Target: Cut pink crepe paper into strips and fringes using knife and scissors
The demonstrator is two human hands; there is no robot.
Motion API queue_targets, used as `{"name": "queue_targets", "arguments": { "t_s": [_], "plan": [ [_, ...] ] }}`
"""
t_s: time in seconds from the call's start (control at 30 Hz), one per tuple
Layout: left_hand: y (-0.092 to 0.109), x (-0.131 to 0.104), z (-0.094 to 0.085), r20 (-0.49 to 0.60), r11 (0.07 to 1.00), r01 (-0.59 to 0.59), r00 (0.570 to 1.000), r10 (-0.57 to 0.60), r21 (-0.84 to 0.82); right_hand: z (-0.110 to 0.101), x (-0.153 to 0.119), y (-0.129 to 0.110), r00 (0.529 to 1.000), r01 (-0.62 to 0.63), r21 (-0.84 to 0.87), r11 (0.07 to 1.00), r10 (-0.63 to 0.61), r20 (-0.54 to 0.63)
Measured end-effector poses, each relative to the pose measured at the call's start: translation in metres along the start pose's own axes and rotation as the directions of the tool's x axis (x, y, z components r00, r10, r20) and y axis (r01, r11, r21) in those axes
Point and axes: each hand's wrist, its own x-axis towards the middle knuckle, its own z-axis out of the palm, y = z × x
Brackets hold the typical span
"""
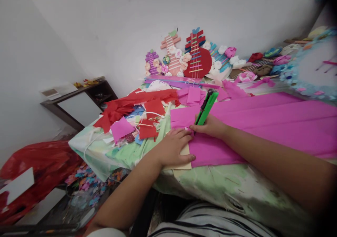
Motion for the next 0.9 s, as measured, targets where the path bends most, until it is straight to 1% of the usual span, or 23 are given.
{"name": "queue_targets", "arguments": {
  "t_s": [0.13,0.3,0.43,0.53,0.67,0.9],
  "plan": [
    [-0.0007,0.0006,0.0005,-0.004,1.000,0.001,1.000,-0.001,0.000,-0.0006,-0.0016,-0.0012,1.000,0.001,0.062,0.998,-0.001,-0.010],
    [-0.0001,0.0003,0.0008,-0.010,1.000,-0.007,1.000,0.007,0.000,-0.0003,-0.0034,-0.0046,0.999,0.001,0.071,0.997,-0.005,0.051],
    [-0.0004,0.0000,0.0010,-0.011,1.000,-0.004,1.000,0.004,-0.005,-0.0003,-0.0035,-0.0053,0.998,0.010,0.048,0.999,-0.013,0.063],
    [-0.0011,0.0002,0.0007,-0.012,1.000,-0.008,1.000,0.008,-0.010,-0.0009,-0.0024,-0.0017,0.995,0.030,0.026,0.999,-0.033,0.090],
    [-0.0013,0.0000,0.0006,-0.016,1.000,-0.014,1.000,0.014,-0.013,-0.0008,-0.0011,0.0022,0.995,0.038,-0.014,0.999,-0.036,0.094],
    [-0.0016,-0.0002,0.0016,-0.013,1.000,-0.014,1.000,0.014,-0.008,-0.0001,-0.0017,-0.0007,0.994,0.046,-0.063,0.997,-0.039,0.106]
  ]
}}
